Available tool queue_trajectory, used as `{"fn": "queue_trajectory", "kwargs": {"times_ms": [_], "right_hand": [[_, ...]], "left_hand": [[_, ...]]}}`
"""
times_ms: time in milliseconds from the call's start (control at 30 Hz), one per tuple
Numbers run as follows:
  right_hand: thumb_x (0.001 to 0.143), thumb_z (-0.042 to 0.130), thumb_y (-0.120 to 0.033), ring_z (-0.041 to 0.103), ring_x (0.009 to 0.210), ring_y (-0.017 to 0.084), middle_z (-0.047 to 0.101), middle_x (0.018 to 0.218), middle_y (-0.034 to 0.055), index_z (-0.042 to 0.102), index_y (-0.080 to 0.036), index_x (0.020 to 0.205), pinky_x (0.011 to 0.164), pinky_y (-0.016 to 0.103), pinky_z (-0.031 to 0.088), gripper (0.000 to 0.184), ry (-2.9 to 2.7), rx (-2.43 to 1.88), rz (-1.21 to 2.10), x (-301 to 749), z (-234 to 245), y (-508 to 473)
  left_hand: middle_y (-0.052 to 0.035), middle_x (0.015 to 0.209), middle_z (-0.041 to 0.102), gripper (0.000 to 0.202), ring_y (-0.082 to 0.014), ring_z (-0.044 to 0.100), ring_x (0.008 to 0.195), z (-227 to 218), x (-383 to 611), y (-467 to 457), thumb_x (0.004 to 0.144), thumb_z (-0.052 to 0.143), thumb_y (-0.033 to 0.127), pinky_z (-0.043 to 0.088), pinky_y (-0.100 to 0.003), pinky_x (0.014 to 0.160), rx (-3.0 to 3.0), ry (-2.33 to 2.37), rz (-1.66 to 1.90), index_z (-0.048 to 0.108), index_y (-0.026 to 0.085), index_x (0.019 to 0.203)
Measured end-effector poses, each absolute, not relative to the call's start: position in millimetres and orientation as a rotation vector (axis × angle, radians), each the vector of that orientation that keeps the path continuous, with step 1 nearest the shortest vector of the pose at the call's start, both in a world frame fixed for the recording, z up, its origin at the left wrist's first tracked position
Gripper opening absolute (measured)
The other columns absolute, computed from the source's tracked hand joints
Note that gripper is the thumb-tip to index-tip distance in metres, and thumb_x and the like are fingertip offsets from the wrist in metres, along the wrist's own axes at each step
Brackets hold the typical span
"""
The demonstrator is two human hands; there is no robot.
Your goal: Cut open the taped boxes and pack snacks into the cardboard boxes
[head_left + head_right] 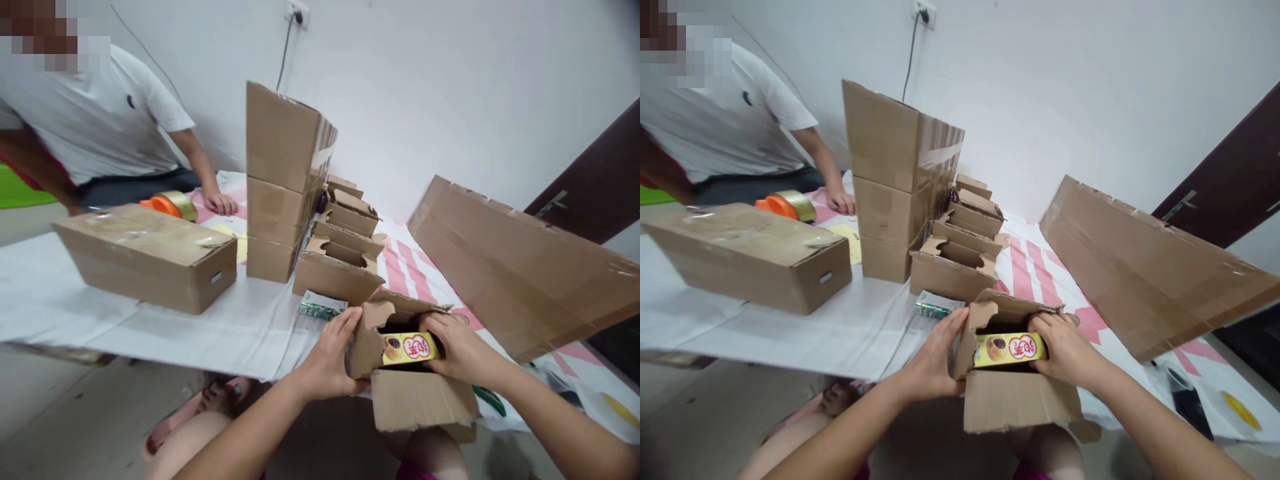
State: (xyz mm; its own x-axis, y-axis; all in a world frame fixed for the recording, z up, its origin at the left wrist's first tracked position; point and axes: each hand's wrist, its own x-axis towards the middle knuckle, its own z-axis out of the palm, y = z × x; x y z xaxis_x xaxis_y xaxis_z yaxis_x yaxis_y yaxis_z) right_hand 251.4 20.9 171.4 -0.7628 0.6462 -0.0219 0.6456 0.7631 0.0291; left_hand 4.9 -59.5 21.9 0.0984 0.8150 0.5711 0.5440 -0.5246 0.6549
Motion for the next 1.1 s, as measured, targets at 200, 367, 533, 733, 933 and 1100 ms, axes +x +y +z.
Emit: {"fn": "queue_trajectory", "kwargs": {"times_ms": [200, 367, 533, 733, 933, 1100], "right_hand": [[0.072, 0.068, -0.032, 0.063, 0.083, 0.020, 0.066, 0.094, 0.0039, 0.047, -0.023, 0.101, 0.069, 0.031, 0.051, 0.037, 3.096, 1.272, -1.093, 253.6, 177.6, 12.9], [0.066, 0.072, -0.042, 0.065, 0.079, 0.020, 0.066, 0.093, 0.0035, 0.049, -0.025, 0.102, 0.069, 0.033, 0.054, 0.046, 3.240, 1.839, -1.778, 268.5, 152.1, 30.6], [0.071, 0.066, -0.050, 0.064, 0.084, 0.020, 0.063, 0.097, 0.0012, 0.053, -0.026, 0.103, 0.068, 0.034, 0.056, 0.043, 3.007, 2.527, -1.817, 294.4, 84.6, 34.2], [0.066, 0.072, -0.052, 0.067, 0.085, 0.025, 0.067, 0.098, 0.0049, 0.047, -0.024, 0.113, 0.069, 0.037, 0.058, 0.060, 2.897, 2.676, -1.686, 308.4, 4.5, 16.8], [0.063, 0.069, -0.054, 0.069, 0.084, 0.032, 0.072, 0.089, 0.0051, 0.055, -0.024, 0.094, 0.072, 0.043, 0.058, 0.046, 3.007, 2.445, -1.080, 306.3, -33.2, 14.1], [0.072, 0.061, -0.051, 0.068, 0.086, 0.032, 0.070, 0.091, 0.0062, 0.053, -0.026, 0.097, 0.068, 0.043, 0.056, 0.037, 3.026, 2.410, -0.681, 303.7, -34.1, 14.5]], "left_hand": [[-0.0138, 0.155, 0.023, 0.114, -0.0354, 0.027, 0.141, 29.7, -60.5, -84.8, 0.057, 0.082, 0.033, 0.025, -0.052, 0.115, 1.799, 1.328, 1.411, 0.014, 0.024, 0.149], [-0.0138, 0.154, 0.027, 0.106, -0.0350, 0.026, 0.141, 29.0, -106.2, -100.9, 0.065, 0.079, 0.041, 0.028, -0.050, 0.115, 1.629, 1.377, 1.494, 0.018, 0.021, 0.149], [-0.0135, 0.155, 0.025, 0.106, -0.0349, 0.024, 0.142, 29.2, -113.3, -102.0, 0.065, 0.077, 0.051, 0.024, -0.052, 0.116, 1.645, 1.369, 1.526, 0.020, 0.021, 0.149], [-0.0163, 0.152, 0.028, 0.110, -0.0355, 0.027, 0.140, 14.9, -107.3, -88.8, 0.064, 0.075, 0.050, 0.021, -0.052, 0.116, 1.598, 1.457, 1.557, 0.013, 0.018, 0.149], [-0.0176, 0.142, 0.041, 0.112, -0.0364, 0.036, 0.134, 7.7, -109.2, -81.2, 0.060, 0.069, 0.067, 0.029, -0.050, 0.113, 1.474, 1.469, 1.525, 0.019, 0.016, 0.146], [-0.0166, 0.121, 0.060, 0.100, -0.0372, 0.054, 0.116, -0.3, -116.5, -84.8, 0.051, 0.068, 0.077, 0.045, -0.048, 0.099, 1.381, 1.406, 1.319, 0.048, 0.013, 0.125]]}}
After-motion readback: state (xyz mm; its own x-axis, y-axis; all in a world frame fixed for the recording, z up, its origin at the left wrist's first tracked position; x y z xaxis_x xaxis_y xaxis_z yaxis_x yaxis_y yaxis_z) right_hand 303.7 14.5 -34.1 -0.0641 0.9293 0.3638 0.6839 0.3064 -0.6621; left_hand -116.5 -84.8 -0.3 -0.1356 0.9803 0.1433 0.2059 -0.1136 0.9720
